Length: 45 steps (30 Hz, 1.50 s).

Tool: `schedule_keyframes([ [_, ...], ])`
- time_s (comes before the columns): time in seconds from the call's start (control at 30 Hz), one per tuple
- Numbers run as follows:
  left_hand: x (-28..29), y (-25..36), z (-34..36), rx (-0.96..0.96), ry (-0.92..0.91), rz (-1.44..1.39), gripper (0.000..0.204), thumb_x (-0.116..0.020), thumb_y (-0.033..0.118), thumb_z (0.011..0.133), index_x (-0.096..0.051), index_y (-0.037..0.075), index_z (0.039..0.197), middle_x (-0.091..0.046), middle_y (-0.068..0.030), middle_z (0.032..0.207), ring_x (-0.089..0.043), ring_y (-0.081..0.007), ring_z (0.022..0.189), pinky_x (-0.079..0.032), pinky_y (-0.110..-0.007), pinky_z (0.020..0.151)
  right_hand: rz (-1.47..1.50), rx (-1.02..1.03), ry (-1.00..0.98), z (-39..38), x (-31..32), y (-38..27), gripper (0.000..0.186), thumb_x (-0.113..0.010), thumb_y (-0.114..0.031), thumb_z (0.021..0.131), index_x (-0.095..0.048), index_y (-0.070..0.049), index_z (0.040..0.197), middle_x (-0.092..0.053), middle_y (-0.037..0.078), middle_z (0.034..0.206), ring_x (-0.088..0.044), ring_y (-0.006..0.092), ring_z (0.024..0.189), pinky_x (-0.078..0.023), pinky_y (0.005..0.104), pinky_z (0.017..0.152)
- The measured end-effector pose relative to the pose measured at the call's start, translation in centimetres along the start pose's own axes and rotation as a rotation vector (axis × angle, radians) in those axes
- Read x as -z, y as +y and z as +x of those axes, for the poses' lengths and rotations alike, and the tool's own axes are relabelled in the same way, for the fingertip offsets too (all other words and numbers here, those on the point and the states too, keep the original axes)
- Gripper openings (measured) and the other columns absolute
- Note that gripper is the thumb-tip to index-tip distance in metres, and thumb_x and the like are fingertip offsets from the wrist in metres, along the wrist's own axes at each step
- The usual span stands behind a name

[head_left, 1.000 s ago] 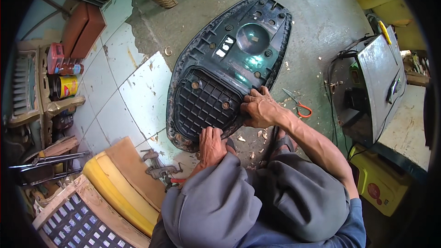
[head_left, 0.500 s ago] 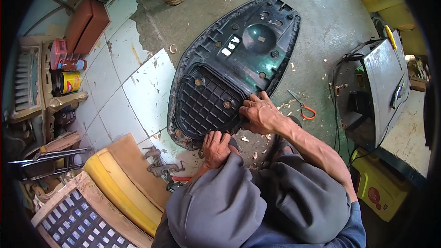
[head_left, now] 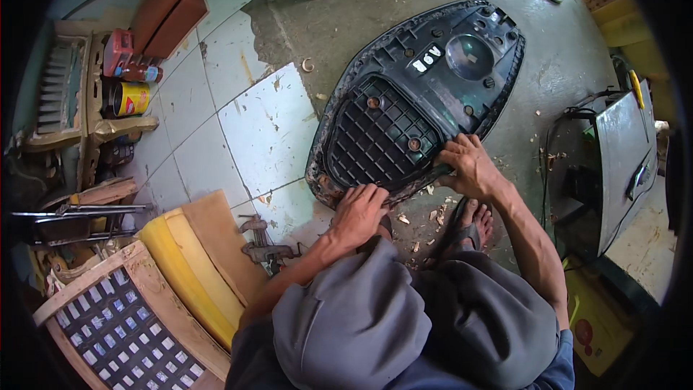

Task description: The person uses a knife to cut and peel the black vinyl cover off a motorcycle seat. They work around the edges and center of the seat, removing the fabric to expose the yellow foam underneath. The person handles the seat and the removed cover pieces throughout the process.

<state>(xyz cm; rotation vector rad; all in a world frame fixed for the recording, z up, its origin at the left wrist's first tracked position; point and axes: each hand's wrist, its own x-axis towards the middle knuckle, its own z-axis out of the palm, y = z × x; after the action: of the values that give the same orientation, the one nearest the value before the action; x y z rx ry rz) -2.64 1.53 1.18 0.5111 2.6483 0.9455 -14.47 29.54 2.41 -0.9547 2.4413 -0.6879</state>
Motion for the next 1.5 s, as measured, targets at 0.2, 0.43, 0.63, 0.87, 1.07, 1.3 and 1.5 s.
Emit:
schedule_keyframes([
  [0.2,0.8,-1.9,-1.0,-0.033,-0.147,0.066,0.034,-0.069,0.009,0.079,-0.054,0.003,0.11,-0.054,-0.015,0.102,-0.055,-0.0351,0.102,-0.047,-0.046,0.087,0.036,0.002,0.023,-0.7,-0.7,1.7,0.039,-0.085,-0.034,0.071,-0.07,-0.012,0.099,-0.06,0.005,0.096,-0.053,0.027,0.1,-0.038,0.0407,0.092],
  [0.43,-1.1,-2.0,-0.4,-0.052,-0.106,0.177,0.042,-0.078,0.025,0.073,-0.056,0.005,0.102,-0.052,-0.0133,0.094,-0.055,-0.034,0.094,-0.048,-0.044,0.083,0.055,-0.03,0.015,-0.9,-1.3,2.0,0.04,-0.086,-0.034,0.069,-0.07,-0.011,0.097,-0.061,0.005,0.095,-0.053,0.0277,0.101,-0.038,0.0412,0.094],
  [0.63,-1.3,-1.5,-1.1,-0.067,-0.036,0.133,0.036,-0.078,0.024,0.075,-0.056,0.005,0.098,-0.051,-0.0145,0.093,-0.054,-0.0355,0.09,-0.047,-0.045,0.082,0.046,-0.014,0.031,-0.8,-2.1,1.9,0.038,-0.085,-0.033,0.07,-0.071,-0.013,0.099,-0.063,0.004,0.097,-0.054,0.026,0.107,-0.037,0.0425,0.097],
  [0.87,2.5,-4.5,-3.2,-0.072,-0.082,0.272,0.019,-0.059,-0.003,0.075,-0.053,0.004,0.091,-0.051,-0.0148,0.089,-0.055,-0.0368,0.09,-0.046,-0.048,0.079,0.047,0.065,0.205,0.0,-4.6,-1.3,0.035,-0.082,-0.025,0.07,-0.067,-0.014,0.099,-0.062,0.003,0.103,-0.054,0.0256,0.107,-0.038,0.0428,0.094],
  [1.07,12.0,-9.6,-6.3,0.131,-0.201,0.454,0.025,-0.065,-0.003,0.07,-0.059,0.001,0.094,-0.056,-0.0185,0.093,-0.056,-0.0404,0.094,-0.046,-0.05,0.082,0.062,-0.069,0.524,-4.8,-6.9,-0.4,0.059,-0.076,-0.01,0.072,-0.059,-0.01,0.129,-0.057,0.015,0.122,-0.052,0.037,0.117,-0.043,0.0499,0.099],
  [1.3,15.4,-6.5,6.3,0.197,0.253,0.133,0.026,-0.07,0.014,0.088,-0.062,-0.001,0.109,-0.063,-0.0194,0.1,-0.063,-0.0369,0.095,-0.049,-0.043,0.088,-0.038,-0.747,0.32,-13.2,-8.8,5.2,0.063,-0.055,-0.006,0.087,-0.04,-0.01,0.149,-0.054,0.021,0.128,-0.05,0.0411,0.122,-0.041,0.0525,0.101],
  [1.5,16.0,-15.2,19.7,0.299,0.368,0.258,0.051,-0.063,0.045,0.095,-0.064,-0.003,0.114,-0.066,-0.0261,0.118,-0.062,-0.0415,0.113,-0.047,-0.046,0.098,0.179,-0.789,0.494,-12.3,-8.5,6.3,0.051,-0.058,-0.009,0.089,-0.052,-0.006,0.139,-0.063,0.023,0.109,-0.06,0.0427,0.104,-0.049,0.0484,0.091],
])
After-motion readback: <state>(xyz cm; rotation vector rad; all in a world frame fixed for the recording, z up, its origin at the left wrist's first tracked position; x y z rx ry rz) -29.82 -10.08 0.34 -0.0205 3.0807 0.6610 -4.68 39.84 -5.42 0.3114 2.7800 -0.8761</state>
